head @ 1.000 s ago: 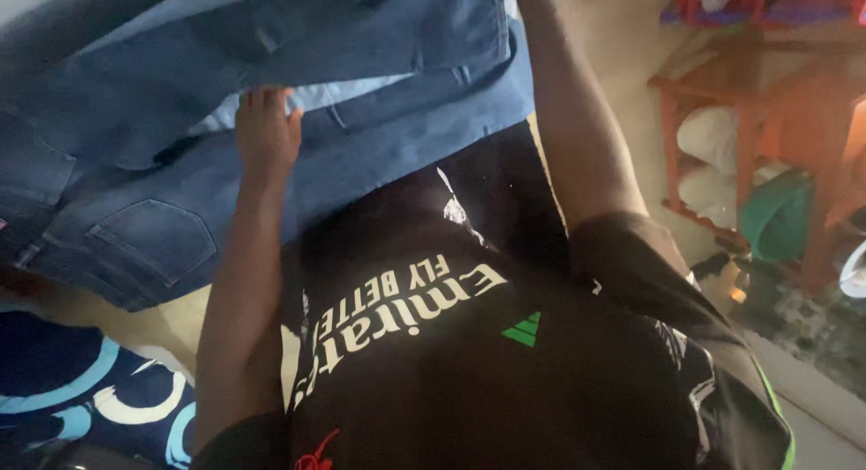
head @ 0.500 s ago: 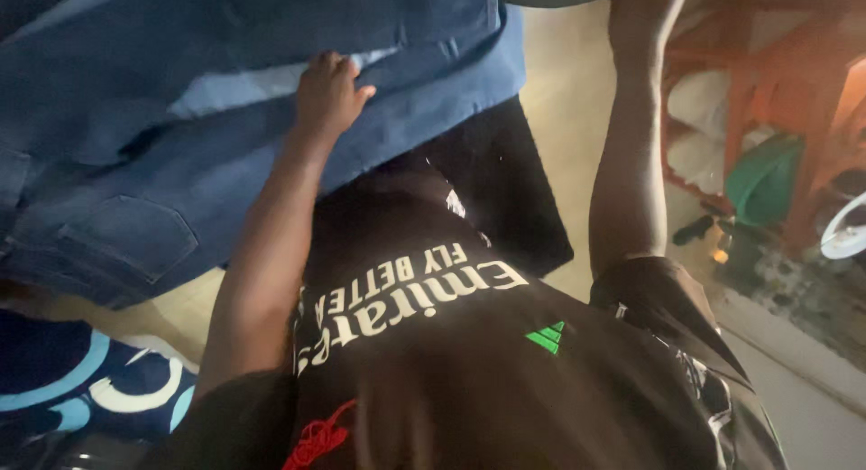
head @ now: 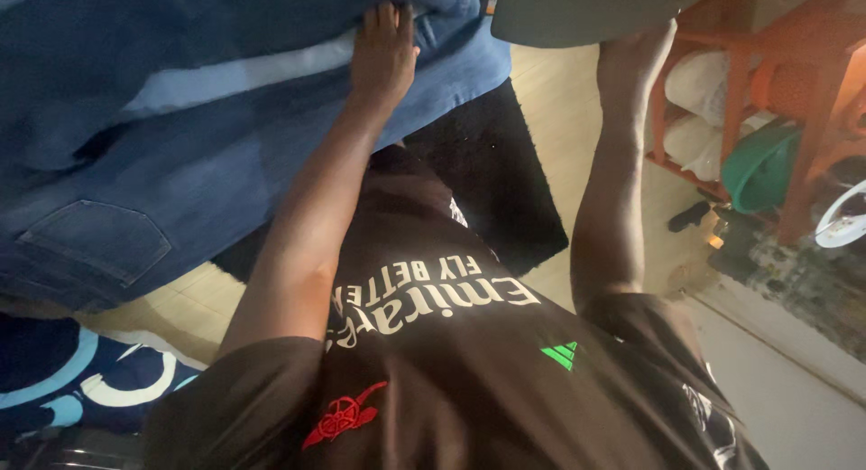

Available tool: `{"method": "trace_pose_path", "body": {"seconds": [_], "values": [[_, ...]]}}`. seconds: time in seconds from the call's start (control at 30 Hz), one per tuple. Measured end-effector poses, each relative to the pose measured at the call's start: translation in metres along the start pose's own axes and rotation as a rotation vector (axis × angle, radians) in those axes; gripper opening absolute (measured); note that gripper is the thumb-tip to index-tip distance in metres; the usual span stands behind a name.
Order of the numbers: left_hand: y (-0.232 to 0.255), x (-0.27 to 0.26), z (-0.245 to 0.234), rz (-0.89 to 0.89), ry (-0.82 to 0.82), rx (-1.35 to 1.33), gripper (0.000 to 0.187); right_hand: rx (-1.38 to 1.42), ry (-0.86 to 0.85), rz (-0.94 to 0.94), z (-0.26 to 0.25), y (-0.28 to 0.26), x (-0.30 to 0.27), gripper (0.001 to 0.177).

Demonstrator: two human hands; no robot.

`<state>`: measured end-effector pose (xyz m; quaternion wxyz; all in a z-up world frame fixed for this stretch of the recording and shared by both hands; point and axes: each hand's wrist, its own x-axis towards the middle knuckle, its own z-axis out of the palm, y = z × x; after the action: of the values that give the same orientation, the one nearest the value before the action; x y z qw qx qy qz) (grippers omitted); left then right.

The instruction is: The person irons a pair of denim jeans using a handheld iron on an ironing board, smoothing different sections of the fabric and folding them.

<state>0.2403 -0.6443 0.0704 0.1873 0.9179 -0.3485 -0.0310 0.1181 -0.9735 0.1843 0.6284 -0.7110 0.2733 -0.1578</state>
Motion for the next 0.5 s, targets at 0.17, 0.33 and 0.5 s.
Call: {"method": "trace_pose_path", "body": {"seconds": [0.17,0.33,0.5], "values": [[0.018,0.020,-0.002,-0.071,-0.025,0.012,0.065,-0.469,0.007,-0.162,-0.007,-0.005,-0.014,0.012],[0.021,0.037,0.011,-0.166,-0.122,-0.084,0.050,-0.432,0.116,0.004,-0.007,-0.014,-0.020,0.021],[0.008,0.044,0.040,-0.060,-0.036,-0.333,0.018,-0.538,0.135,0.007,-0.004,-0.010,-0.028,0.020]]}}
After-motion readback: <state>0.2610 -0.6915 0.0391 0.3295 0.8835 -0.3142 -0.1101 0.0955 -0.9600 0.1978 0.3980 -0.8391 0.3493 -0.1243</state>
